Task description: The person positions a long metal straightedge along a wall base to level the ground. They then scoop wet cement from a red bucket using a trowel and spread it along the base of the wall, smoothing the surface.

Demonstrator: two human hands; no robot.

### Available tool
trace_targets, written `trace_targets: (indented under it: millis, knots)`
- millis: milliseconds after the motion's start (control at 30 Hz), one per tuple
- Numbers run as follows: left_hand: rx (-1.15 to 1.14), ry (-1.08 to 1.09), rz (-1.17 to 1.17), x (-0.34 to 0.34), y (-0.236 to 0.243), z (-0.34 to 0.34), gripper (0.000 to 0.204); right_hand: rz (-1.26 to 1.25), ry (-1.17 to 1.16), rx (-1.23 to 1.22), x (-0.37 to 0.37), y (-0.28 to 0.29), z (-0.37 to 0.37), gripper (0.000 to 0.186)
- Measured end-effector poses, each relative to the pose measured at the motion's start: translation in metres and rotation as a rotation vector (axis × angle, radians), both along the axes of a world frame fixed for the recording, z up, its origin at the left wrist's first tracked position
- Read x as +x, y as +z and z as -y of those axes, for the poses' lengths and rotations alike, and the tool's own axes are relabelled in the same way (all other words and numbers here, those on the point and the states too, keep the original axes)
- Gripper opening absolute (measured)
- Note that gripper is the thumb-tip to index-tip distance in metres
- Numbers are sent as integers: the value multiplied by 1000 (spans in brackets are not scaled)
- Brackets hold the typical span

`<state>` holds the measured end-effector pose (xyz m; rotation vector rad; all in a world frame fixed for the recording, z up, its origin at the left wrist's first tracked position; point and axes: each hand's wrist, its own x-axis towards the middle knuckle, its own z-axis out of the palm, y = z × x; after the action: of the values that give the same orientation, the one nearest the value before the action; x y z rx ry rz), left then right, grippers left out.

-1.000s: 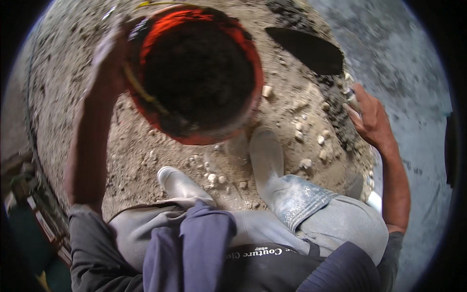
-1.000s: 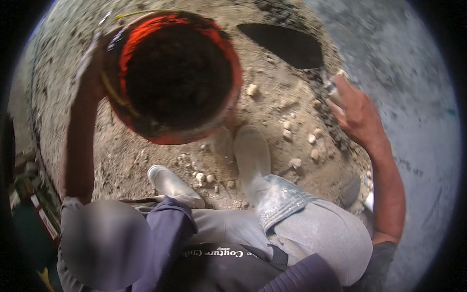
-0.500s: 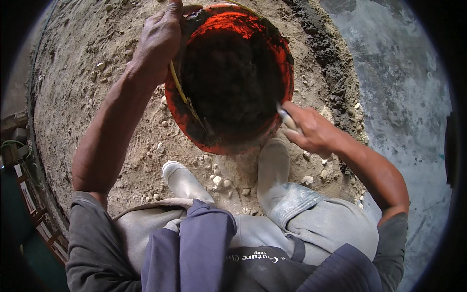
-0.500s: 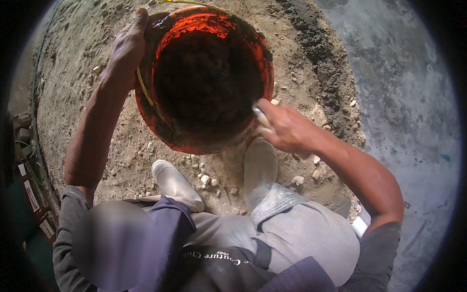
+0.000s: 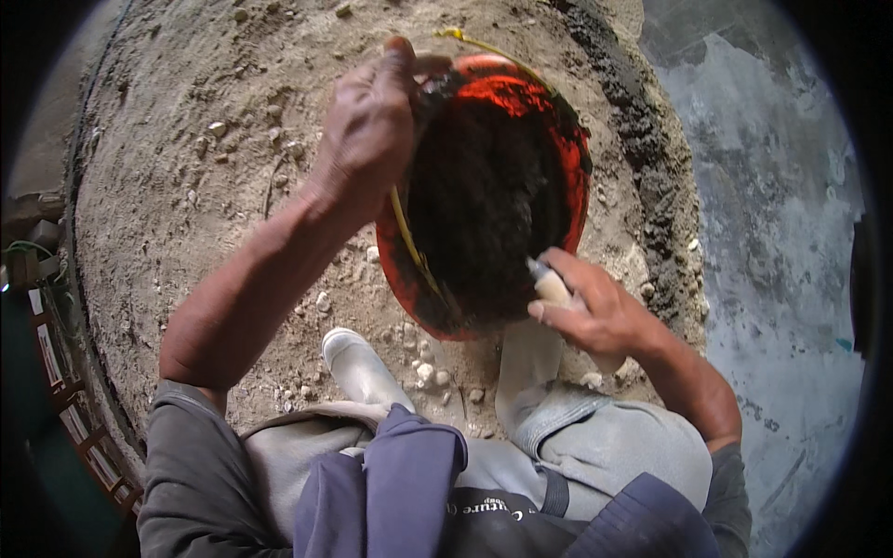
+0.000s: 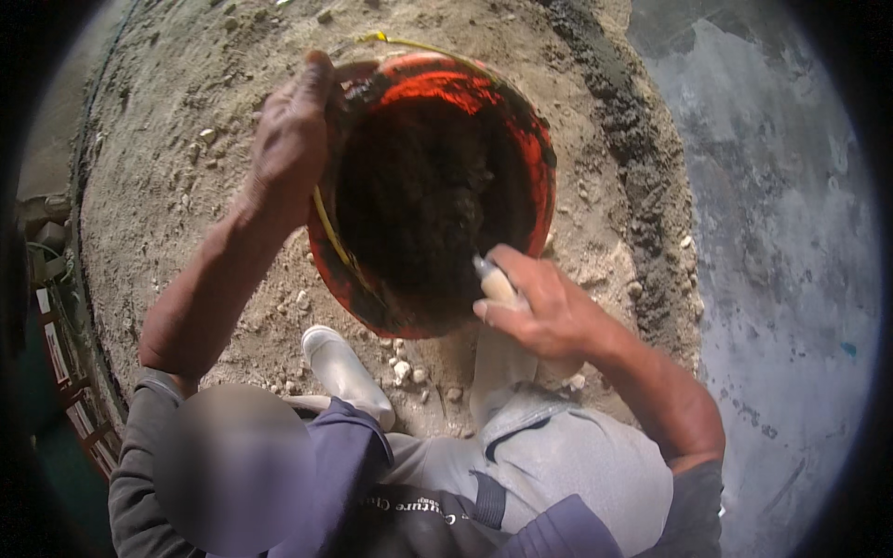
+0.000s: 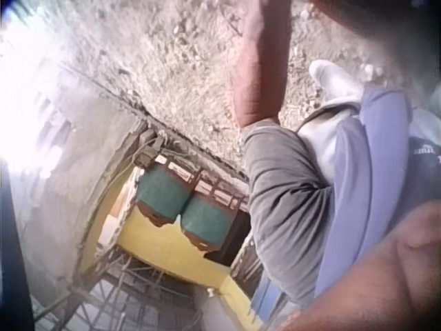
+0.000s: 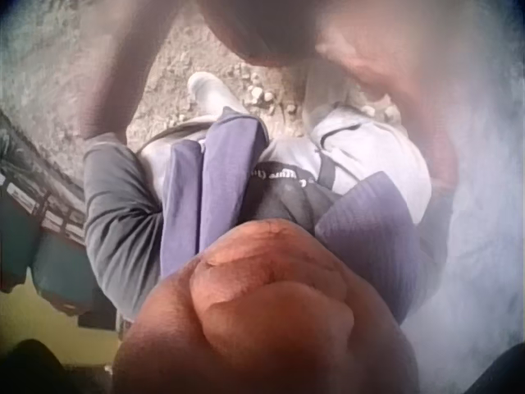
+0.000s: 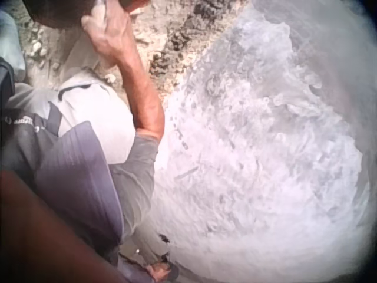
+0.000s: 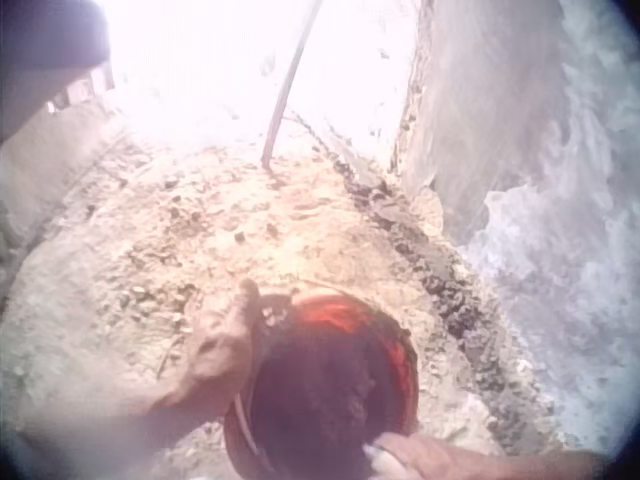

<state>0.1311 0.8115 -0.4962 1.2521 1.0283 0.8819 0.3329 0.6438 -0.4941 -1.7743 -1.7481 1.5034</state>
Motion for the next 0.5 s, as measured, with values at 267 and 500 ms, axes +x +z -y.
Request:
trace_targets:
  millis: [267,500]
  knots:
    - [-3,28,-44,0,-9,-11,53,-116,-8,-61,5,0,7,33]
    - [-240,62,128,-19,-2,-22,56,-244,-62,-93,9,17,9,26]
